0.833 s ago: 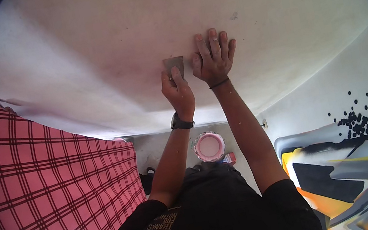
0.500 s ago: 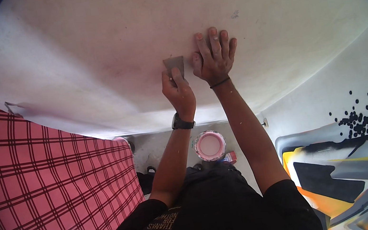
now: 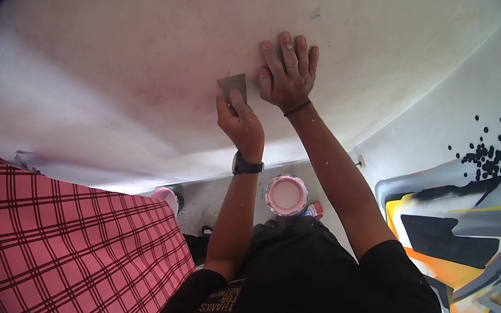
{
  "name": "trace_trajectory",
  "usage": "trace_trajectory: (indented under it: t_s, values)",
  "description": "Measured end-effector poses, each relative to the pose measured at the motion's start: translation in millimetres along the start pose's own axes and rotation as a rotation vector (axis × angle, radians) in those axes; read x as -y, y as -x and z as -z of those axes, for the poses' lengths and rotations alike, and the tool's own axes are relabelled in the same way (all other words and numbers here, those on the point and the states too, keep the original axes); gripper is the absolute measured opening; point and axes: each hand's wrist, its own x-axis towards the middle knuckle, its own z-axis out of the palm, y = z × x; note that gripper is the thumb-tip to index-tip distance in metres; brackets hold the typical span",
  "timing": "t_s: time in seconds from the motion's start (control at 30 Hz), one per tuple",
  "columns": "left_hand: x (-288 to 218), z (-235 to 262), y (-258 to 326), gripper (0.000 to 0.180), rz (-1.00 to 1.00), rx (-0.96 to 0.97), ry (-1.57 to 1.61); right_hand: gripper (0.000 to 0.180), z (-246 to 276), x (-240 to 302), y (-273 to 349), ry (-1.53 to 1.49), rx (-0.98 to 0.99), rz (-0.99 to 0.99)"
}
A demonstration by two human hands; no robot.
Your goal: Scraping and applying plaster compound to a ceiling using a putty knife.
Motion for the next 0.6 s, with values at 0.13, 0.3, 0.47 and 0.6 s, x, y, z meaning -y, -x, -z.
trace_trajectory:
  t_s: [0.13,0.3,0.47,0.6]
  values:
    - [-5,-10,-1,0.028,-0.003,-0.03,0.043,0.052,0,-5,4,-0.003,-0.004,0.002]
    - [4,-8,3,0.028,-0.044,-0.004,-0.011,0.053,2,-7,3,-0.001,0.004,-0.009]
    - [-1,-14,2,0.028,-0.026,-0.017,0.052,0.053,2,-10,5,0.001,0.009,-0.009]
    - [4,-15,9,0.028,-0.029,-0.009,0.02,0.053,4,-12,8,0.002,0.009,-0.012]
